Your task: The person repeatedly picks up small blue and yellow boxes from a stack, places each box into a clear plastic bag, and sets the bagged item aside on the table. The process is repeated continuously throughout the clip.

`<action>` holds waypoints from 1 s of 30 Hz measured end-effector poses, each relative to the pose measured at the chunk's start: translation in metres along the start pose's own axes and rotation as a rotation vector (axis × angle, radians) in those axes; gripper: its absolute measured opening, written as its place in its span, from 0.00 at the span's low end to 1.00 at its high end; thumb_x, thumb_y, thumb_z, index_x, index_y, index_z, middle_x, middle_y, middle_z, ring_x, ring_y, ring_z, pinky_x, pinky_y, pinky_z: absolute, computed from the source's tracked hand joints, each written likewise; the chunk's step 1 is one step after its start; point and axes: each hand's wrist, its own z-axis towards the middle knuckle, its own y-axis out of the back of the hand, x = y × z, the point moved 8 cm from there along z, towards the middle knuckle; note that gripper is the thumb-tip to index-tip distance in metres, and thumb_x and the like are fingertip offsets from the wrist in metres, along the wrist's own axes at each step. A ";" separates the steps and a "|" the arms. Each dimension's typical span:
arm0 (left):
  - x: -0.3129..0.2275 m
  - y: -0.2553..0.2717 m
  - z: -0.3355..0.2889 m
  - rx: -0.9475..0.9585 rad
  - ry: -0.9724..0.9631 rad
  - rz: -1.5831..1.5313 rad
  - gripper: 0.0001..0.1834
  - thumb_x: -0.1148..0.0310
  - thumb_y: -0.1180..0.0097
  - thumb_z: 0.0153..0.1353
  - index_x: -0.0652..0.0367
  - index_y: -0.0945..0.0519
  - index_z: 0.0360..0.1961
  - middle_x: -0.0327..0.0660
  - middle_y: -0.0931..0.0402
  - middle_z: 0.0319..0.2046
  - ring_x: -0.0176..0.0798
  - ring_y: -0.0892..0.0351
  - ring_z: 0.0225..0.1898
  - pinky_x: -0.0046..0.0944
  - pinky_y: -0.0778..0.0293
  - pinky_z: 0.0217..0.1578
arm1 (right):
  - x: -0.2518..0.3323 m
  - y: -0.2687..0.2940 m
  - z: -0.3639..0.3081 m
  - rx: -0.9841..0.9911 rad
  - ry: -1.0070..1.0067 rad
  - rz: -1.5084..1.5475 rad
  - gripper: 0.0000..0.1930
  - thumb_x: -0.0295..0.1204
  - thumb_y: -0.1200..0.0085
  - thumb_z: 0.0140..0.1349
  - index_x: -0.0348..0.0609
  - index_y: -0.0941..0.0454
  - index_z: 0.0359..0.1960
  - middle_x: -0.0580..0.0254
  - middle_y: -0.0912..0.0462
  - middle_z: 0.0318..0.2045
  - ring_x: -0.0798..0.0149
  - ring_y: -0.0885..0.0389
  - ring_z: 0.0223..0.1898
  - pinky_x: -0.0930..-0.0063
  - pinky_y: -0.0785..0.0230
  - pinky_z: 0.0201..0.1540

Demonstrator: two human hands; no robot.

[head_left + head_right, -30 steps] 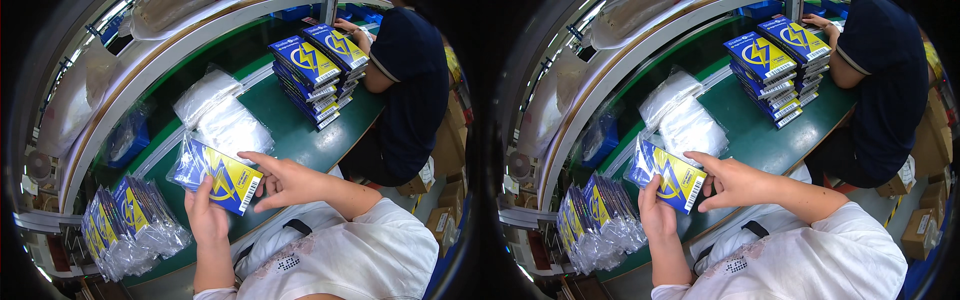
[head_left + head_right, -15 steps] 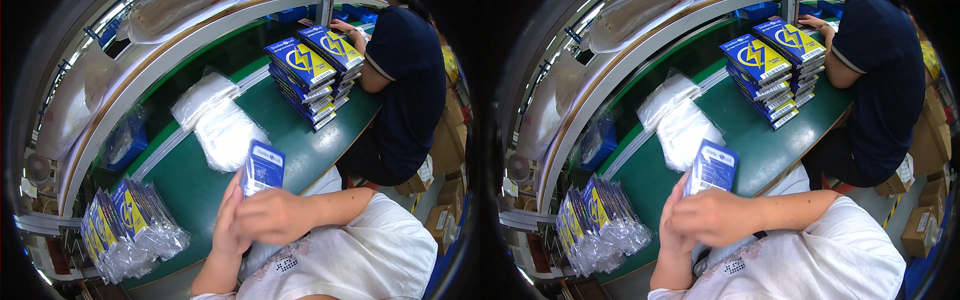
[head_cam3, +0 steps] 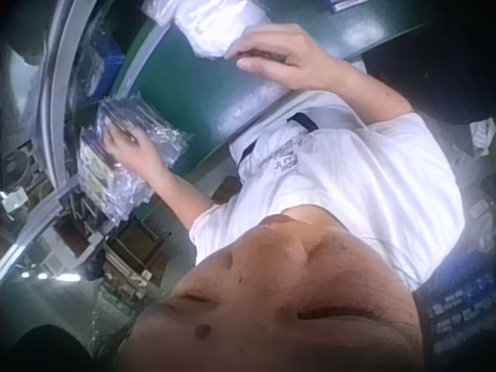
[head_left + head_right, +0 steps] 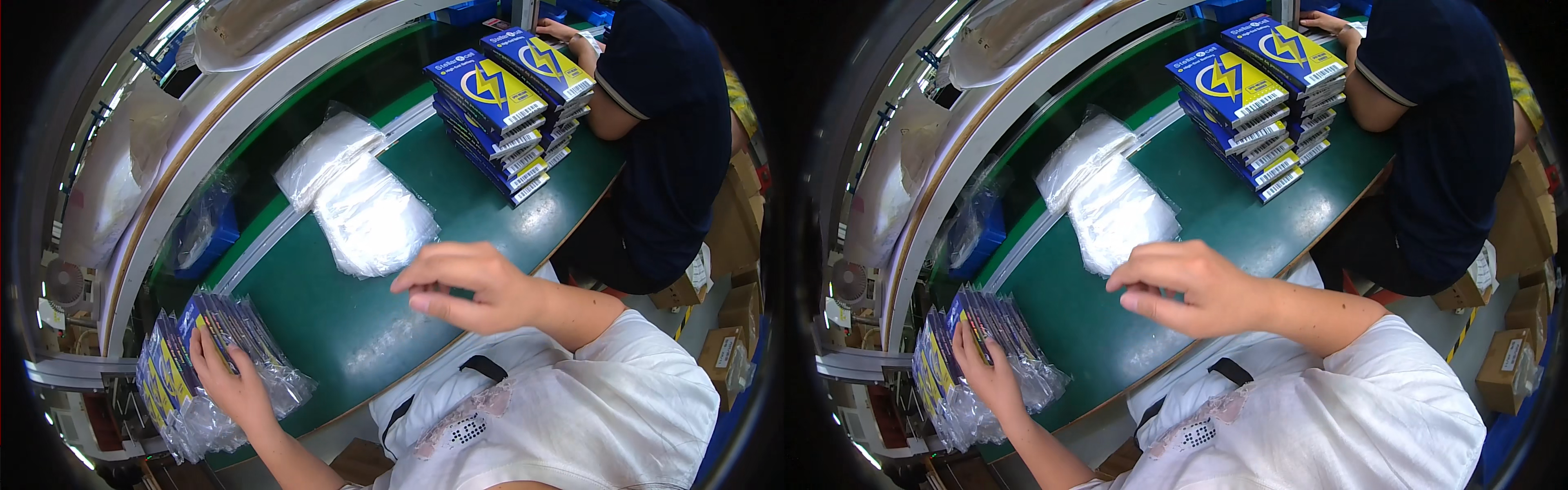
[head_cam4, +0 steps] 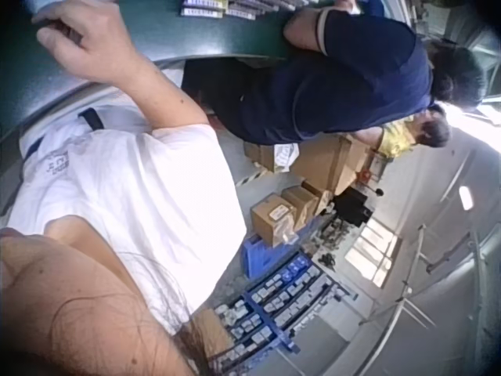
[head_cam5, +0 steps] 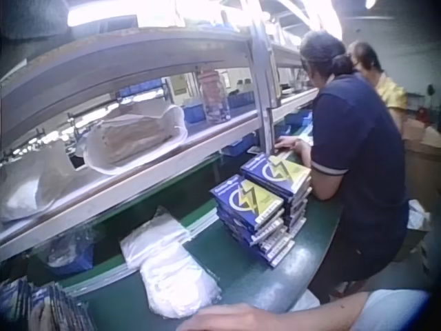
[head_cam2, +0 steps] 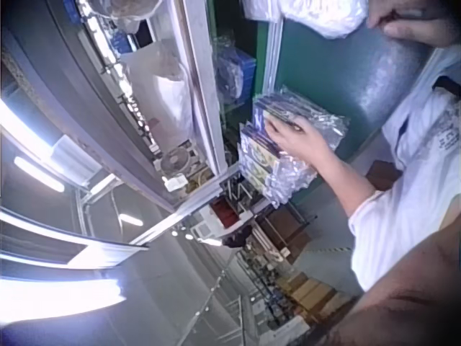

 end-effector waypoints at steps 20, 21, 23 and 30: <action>-0.163 -0.125 -0.036 0.343 -0.694 -0.258 0.15 0.79 0.43 0.49 0.59 0.20 0.41 0.43 0.25 0.43 0.46 0.28 0.46 0.48 0.36 0.50 | -0.038 0.118 0.052 -0.259 -0.272 -1.256 0.25 0.38 0.36 0.48 0.36 0.22 0.46 0.38 0.28 0.50 0.44 0.31 0.54 0.54 0.43 0.60; -0.163 -0.128 -0.033 0.359 -0.696 -0.285 0.16 0.79 0.44 0.48 0.59 0.20 0.41 0.43 0.25 0.41 0.45 0.27 0.43 0.48 0.35 0.48 | -0.036 0.122 0.049 -0.251 -0.363 -1.222 0.25 0.38 0.36 0.47 0.37 0.22 0.46 0.38 0.28 0.50 0.45 0.30 0.53 0.54 0.43 0.60; -0.162 -0.127 -0.028 0.315 -0.666 -0.314 0.15 0.79 0.44 0.49 0.59 0.20 0.41 0.43 0.25 0.36 0.44 0.27 0.40 0.46 0.34 0.45 | -0.030 0.124 0.053 -0.231 -0.401 -1.202 0.26 0.39 0.36 0.46 0.37 0.23 0.46 0.39 0.28 0.50 0.45 0.29 0.50 0.55 0.41 0.58; -0.157 -0.119 -0.022 0.290 -0.465 -0.479 0.11 0.78 0.47 0.57 0.62 0.22 0.42 0.48 0.25 0.32 0.50 0.25 0.35 0.44 0.29 0.37 | -0.014 0.104 0.023 -0.427 -0.346 -0.376 0.32 0.47 0.37 0.50 0.37 0.28 0.52 0.49 0.24 0.44 0.59 0.25 0.46 0.70 0.34 0.48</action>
